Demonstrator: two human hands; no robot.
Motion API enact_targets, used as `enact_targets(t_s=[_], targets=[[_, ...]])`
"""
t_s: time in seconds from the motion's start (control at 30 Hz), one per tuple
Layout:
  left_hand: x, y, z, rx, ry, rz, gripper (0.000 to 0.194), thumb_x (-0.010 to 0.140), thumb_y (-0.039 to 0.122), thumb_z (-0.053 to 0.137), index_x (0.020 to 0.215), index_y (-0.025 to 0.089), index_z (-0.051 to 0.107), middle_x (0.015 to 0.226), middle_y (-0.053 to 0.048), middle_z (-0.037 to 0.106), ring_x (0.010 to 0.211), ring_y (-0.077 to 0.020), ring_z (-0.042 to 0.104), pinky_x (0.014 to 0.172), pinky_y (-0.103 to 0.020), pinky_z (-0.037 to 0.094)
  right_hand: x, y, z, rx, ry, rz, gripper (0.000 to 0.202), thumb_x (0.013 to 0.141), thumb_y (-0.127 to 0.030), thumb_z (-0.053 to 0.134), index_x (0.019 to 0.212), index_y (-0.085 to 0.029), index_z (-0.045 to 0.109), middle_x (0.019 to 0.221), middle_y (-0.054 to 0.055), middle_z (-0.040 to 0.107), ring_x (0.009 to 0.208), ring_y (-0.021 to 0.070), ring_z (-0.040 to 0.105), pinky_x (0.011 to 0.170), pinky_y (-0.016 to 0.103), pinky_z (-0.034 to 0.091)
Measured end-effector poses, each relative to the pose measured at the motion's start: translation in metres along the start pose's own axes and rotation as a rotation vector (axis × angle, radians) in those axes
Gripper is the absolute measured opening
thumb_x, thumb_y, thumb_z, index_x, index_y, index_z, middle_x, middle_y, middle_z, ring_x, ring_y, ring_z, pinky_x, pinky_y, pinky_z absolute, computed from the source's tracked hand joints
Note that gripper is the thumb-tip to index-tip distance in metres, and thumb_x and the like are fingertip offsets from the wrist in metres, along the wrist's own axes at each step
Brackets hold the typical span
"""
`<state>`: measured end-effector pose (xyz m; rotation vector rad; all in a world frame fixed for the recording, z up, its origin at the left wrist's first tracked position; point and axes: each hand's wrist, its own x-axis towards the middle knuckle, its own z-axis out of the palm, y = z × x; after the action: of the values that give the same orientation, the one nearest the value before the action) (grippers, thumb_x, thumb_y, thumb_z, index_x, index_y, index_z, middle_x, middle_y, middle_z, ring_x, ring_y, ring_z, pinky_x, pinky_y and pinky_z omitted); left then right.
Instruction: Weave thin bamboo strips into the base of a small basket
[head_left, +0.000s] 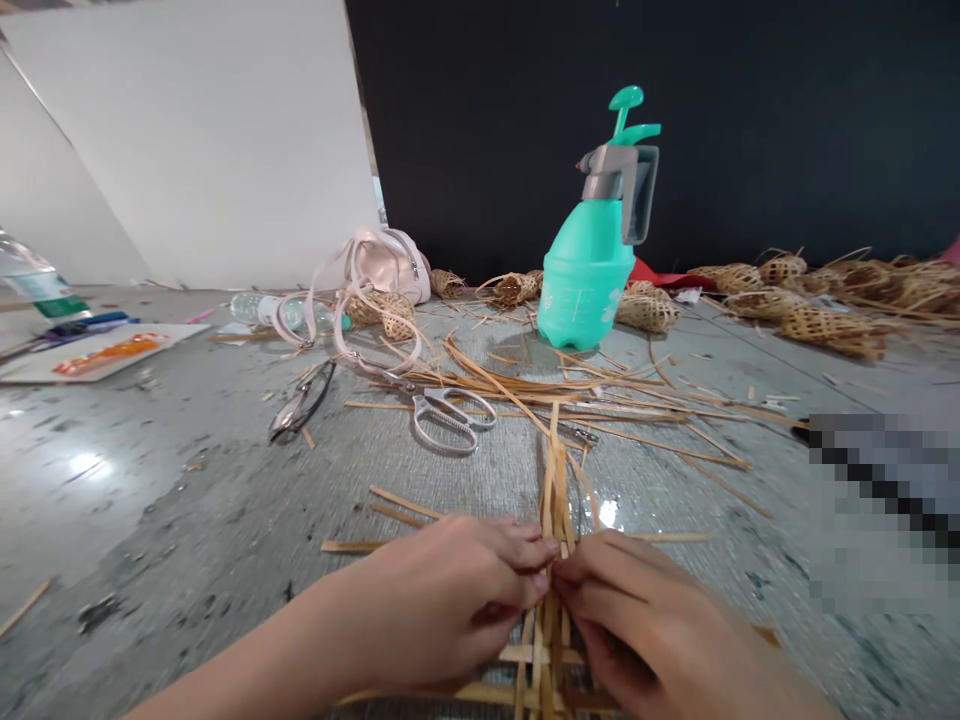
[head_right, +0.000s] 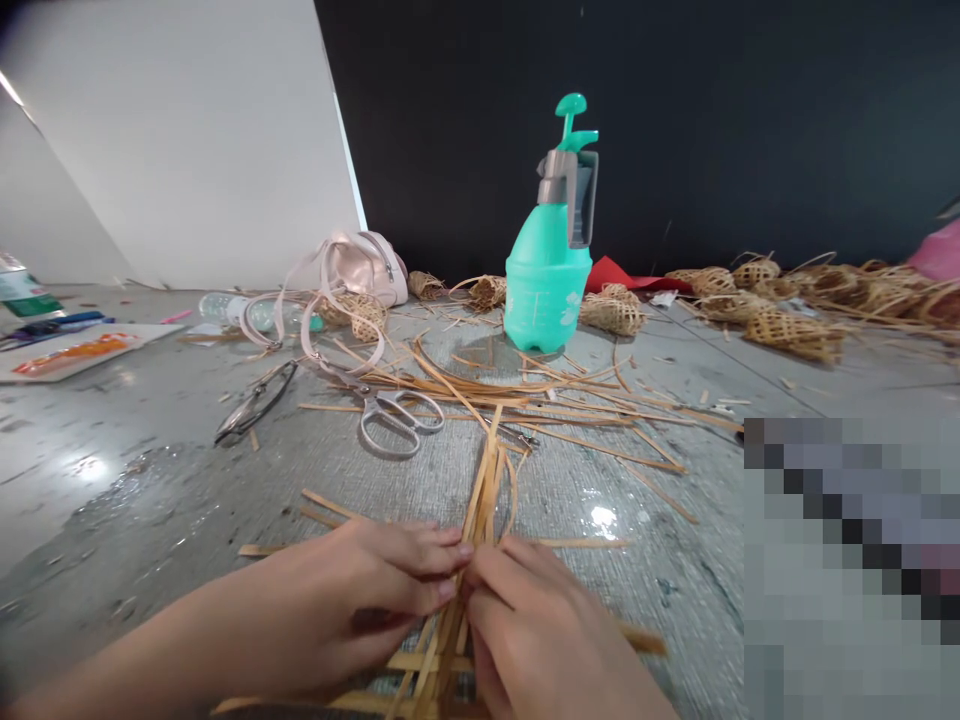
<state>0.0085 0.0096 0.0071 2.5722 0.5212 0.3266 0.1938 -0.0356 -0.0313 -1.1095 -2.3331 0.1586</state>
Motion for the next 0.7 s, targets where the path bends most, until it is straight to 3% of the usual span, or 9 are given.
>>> enact_targets(t_s=[0.13, 0.53, 0.7], targets=[[-0.0004, 0.0001, 0.0031, -0.011, 0.013, 0.007, 0.027, 0.084, 0.004, 0.047, 0.104, 0.014, 0.062, 0.110, -0.009, 0.063, 0.108, -0.0197, 0.055, 0.097, -0.031, 0.041, 0.0026, -0.0009, -0.0024, 0.002, -0.030, -0.009, 0.025, 0.072, -0.001, 0.045, 0.073, -0.018, 0.063, 0.074, 0.003, 0.063, 0.070, 0.0154, 0.059, 0.064, 0.026, 0.051], [0.0024, -0.0020, -0.0042, -0.069, -0.036, -0.002, 0.025, 0.083, 0.002, 0.045, 0.094, 0.015, 0.063, 0.096, -0.007, 0.067, 0.097, -0.0184, 0.060, 0.092, -0.031, 0.043, 0.0018, -0.0015, -0.0017, -0.002, 0.038, -0.027, 0.024, 0.072, 0.000, 0.044, 0.070, -0.017, 0.061, 0.070, 0.003, 0.062, 0.068, 0.0159, 0.060, 0.063, 0.026, 0.052], [0.0029, -0.0016, -0.0016, -0.075, -0.031, 0.024, 0.020, 0.082, 0.003, 0.047, 0.083, 0.014, 0.063, 0.092, -0.007, 0.067, 0.094, -0.0181, 0.061, 0.092, -0.029, 0.042, 0.0028, -0.0025, -0.0031, 0.027, -0.007, -0.012, 0.022, 0.071, 0.000, 0.047, 0.073, -0.017, 0.061, 0.073, 0.002, 0.063, 0.071, 0.0157, 0.061, 0.070, 0.028, 0.053]])
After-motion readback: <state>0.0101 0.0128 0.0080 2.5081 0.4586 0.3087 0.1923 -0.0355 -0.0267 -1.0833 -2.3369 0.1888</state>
